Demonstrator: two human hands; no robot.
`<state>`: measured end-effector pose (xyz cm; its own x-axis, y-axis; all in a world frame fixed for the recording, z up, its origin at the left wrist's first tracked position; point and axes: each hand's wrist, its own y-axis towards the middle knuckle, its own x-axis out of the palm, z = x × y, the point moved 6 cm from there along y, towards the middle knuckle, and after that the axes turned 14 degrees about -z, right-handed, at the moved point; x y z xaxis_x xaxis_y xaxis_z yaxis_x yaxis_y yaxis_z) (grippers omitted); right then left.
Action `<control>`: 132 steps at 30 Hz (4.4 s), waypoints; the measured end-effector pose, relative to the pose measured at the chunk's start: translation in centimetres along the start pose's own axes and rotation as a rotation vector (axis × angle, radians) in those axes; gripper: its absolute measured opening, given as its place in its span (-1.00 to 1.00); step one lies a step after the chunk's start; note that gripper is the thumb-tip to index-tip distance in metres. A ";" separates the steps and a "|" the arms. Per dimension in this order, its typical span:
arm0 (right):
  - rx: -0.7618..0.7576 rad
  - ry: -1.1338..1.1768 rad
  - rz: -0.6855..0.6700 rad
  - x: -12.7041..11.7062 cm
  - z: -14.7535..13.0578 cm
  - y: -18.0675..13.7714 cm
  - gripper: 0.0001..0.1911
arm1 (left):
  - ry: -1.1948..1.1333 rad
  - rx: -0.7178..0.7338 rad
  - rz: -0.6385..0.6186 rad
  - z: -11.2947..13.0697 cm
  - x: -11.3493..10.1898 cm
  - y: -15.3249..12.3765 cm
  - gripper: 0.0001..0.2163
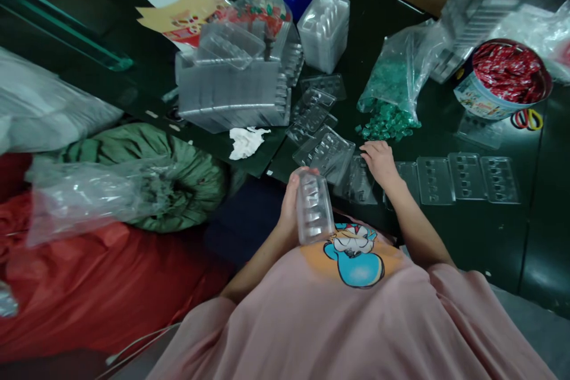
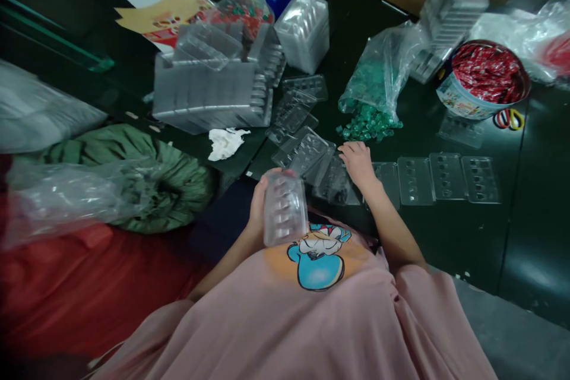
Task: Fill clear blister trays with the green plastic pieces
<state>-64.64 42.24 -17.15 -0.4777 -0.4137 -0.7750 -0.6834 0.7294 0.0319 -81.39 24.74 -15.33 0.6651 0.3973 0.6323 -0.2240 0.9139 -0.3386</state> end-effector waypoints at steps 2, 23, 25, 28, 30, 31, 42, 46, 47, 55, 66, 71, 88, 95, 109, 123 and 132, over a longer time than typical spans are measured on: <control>-0.069 0.103 0.018 0.3 -3.1 -0.5 -0.83 | 0.045 -0.008 -0.023 -0.2 0.4 0.2 -0.71; -0.395 0.283 -0.223 2.5 -10.4 0.6 -0.84 | 0.303 0.027 -0.080 0.2 1.7 0.8 -0.69; -0.397 0.272 -0.237 2.4 -10.4 0.7 -0.84 | 0.306 0.020 -0.084 0.1 1.7 0.8 -0.69; -0.404 0.293 -0.230 1.9 -10.1 0.4 -0.84 | 0.304 0.012 -0.080 0.1 1.5 0.8 -0.70; -0.396 0.355 -0.194 1.5 -9.7 0.0 -0.84 | 0.288 0.028 -0.073 0.3 1.5 0.8 -0.71; -0.378 0.403 -0.174 1.4 -9.4 -0.2 -0.84 | 0.273 0.034 -0.073 0.3 1.5 0.8 -0.71; -0.057 0.646 0.022 -6.3 -0.6 -3.2 -0.77 | 0.189 -0.028 -0.127 -0.2 1.7 1.2 -0.69; 0.050 0.416 -0.141 -10.0 4.2 -4.1 -0.80 | 0.177 -0.057 -0.147 -0.4 2.0 1.3 -0.70; 0.060 0.351 -0.204 -9.8 5.0 -4.1 -0.80 | 0.178 -0.057 -0.153 -0.5 2.1 1.4 -0.70; 0.063 0.045 -0.160 -6.2 5.8 -3.2 -0.84 | 0.203 -0.067 -0.179 -1.0 2.8 1.9 -0.70; -0.227 0.460 -0.077 -0.4 -7.6 -1.2 -0.89 | 0.390 -0.033 -0.197 -1.7 3.4 3.1 -0.67; -0.255 0.407 -0.108 0.0 -7.6 -0.5 -0.87 | 0.408 -0.031 -0.212 -1.4 3.4 3.0 -0.67; -0.043 0.764 0.070 -5.9 0.2 -4.3 -0.74 | 0.250 -0.101 -0.224 -2.0 3.1 3.3 -0.69; 0.179 0.352 -0.130 -14.1 11.8 -8.1 -0.79 | 0.233 -0.168 -0.226 -2.6 4.0 3.5 -0.68; -0.126 0.268 -0.059 -7.5 0.0 -5.5 -0.84 | 0.277 -0.149 -0.286 -3.2 6.4 3.3 -0.61; -0.142 0.381 0.002 -1.5 -6.5 -2.1 -0.86 | 0.355 -0.068 -0.298 -3.1 4.4 3.9 -0.62; -0.178 0.399 0.027 -1.4 -6.8 -2.4 -0.87 | 0.348 -0.048 -0.237 -2.4 3.7 4.2 -0.65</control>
<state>-66.09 37.29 -11.85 -0.6490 -0.5992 -0.4688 -0.7353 0.6521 0.1847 -78.09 29.84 -16.07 0.8971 0.1170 0.4261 -0.0080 0.9684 -0.2491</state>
